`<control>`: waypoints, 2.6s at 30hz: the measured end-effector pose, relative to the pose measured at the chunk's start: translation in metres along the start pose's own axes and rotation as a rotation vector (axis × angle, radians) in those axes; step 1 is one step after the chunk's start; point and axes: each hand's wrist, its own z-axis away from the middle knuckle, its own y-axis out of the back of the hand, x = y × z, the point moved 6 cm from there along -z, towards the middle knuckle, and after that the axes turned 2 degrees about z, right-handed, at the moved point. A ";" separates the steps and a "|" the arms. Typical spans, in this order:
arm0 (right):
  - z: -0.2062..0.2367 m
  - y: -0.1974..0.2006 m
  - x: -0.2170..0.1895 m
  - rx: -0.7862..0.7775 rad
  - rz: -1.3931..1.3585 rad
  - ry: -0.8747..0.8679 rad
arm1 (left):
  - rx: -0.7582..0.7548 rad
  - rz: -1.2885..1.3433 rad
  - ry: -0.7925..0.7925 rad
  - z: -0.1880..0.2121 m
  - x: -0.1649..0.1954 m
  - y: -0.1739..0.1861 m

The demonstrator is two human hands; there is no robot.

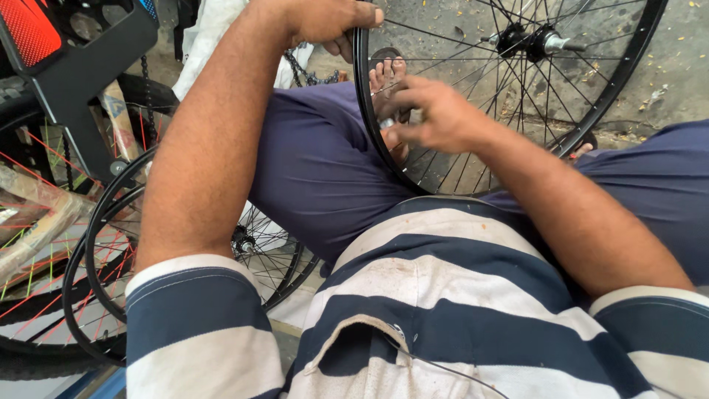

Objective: The person sits on the ground with a bicycle wheel resting across their lap and works around the rim, using a small hand tool on the spoke nipples and turning the wheel to reach different sections. They reposition the wheel and continue working around the rim.

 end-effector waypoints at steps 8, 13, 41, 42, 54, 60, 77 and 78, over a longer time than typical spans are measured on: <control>0.002 -0.003 0.013 0.008 0.319 -0.198 | -0.015 -0.055 0.020 0.003 0.003 -0.002; -0.002 0.004 0.008 -0.018 -0.011 -0.169 | 0.005 -0.008 -0.002 0.004 0.006 0.000; 0.000 0.001 0.007 -0.039 0.096 -0.159 | 0.032 -0.007 -0.015 0.004 0.003 0.001; 0.000 0.000 0.006 -0.029 0.091 -0.138 | 0.033 -0.021 -0.018 0.005 0.003 0.001; 0.000 0.007 0.018 0.003 0.012 -0.206 | 0.046 -0.027 -0.012 0.012 0.013 0.001; -0.005 -0.010 -0.001 0.044 0.421 -0.197 | 0.075 -0.037 -0.029 0.014 0.014 0.003; 0.000 -0.006 0.003 0.098 0.241 -0.168 | 0.064 -0.066 -0.038 0.006 0.006 0.001; 0.000 -0.006 0.004 0.096 0.243 -0.194 | 0.070 -0.074 -0.032 0.007 0.006 0.001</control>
